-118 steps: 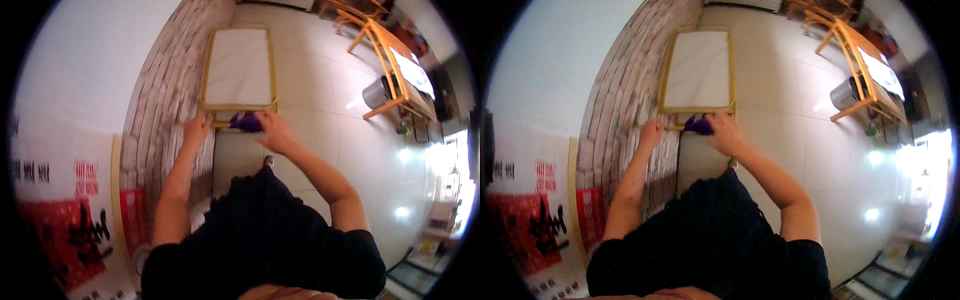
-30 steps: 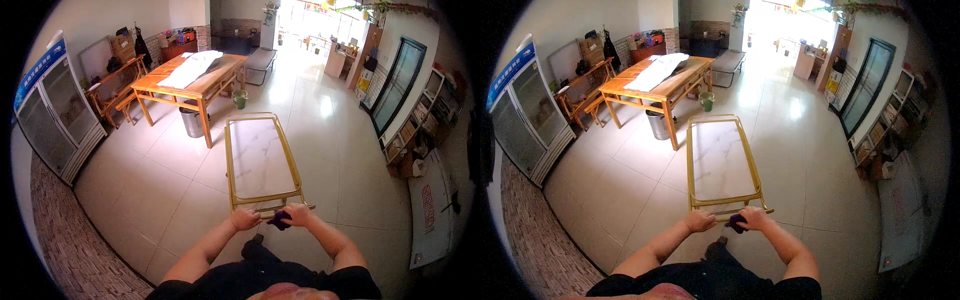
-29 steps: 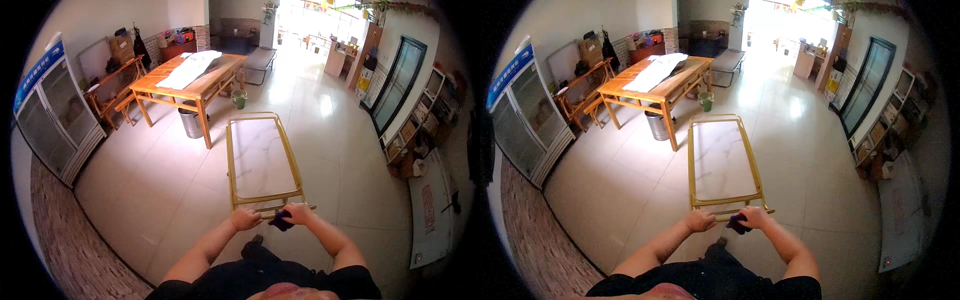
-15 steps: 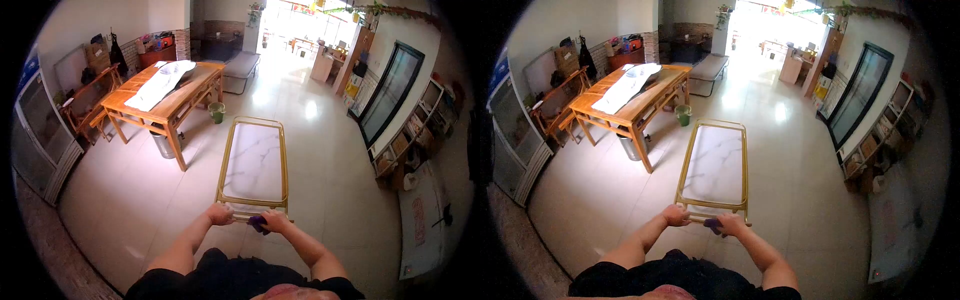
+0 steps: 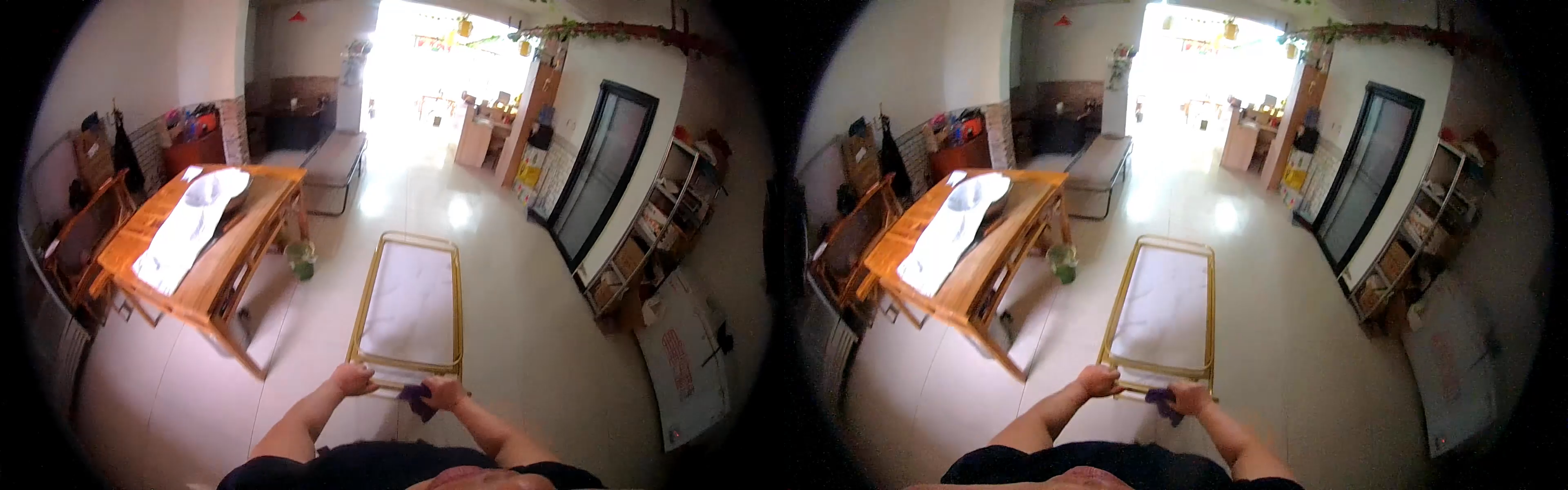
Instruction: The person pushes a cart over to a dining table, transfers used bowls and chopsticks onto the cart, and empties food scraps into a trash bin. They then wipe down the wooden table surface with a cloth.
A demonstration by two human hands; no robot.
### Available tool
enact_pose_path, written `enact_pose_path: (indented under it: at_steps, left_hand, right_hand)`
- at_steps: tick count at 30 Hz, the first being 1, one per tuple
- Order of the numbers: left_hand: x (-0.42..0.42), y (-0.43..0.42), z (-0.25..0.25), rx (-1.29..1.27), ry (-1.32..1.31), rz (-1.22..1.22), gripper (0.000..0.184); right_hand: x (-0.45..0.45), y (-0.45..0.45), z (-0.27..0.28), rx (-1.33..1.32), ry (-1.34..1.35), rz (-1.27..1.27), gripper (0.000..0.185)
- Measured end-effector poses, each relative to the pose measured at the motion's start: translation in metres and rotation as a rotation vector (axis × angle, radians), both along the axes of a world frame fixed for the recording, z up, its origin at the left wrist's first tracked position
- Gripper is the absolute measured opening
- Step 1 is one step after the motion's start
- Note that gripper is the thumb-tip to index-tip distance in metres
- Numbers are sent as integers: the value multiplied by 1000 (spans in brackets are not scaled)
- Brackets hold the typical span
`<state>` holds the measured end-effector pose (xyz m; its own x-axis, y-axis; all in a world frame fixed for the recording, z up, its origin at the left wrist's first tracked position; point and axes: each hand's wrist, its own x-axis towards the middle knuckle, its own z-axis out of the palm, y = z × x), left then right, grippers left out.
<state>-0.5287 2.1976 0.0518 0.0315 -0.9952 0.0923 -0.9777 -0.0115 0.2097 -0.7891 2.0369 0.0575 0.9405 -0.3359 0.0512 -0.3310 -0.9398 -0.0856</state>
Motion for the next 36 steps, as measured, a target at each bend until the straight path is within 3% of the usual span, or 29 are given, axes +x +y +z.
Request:
enact_pose_path:
  at_steps: [2,3,7,10,14,20,23,28,32,36]
  left_hand:
    - [30,-43,-4,-95,94,25,40]
    - [40,-64,3,-28,110,103,35]
    - [102,-157,-15,-185,220,260,29]
    - [147,-230,-18,-216,207,295,27]
    - [213,-334,-17,-231,195,220,26]
    - [312,-483,-4,-111,84,134,28]
    - [355,-554,3,-94,116,196,32]
    - [432,-678,-10,-50,218,290,36]
    - [506,-776,-34,-2,121,156,38]
    - [569,-866,0,189,234,227,44]
  right_hand:
    - [34,-38,22,-3,15,-58,37]
    - [46,-47,24,17,30,-87,37]
    - [108,-131,18,43,-64,-127,29]
    - [152,-206,-1,-35,-141,-99,31]
    - [214,-298,22,-32,-122,-86,33]
    - [313,-460,-4,-28,-59,-70,32]
    - [361,-523,27,23,-105,-81,31]
    - [438,-656,3,20,-169,-51,29]
    - [506,-752,7,-13,-183,-76,29]
    - [576,-844,13,-3,-99,-102,33]
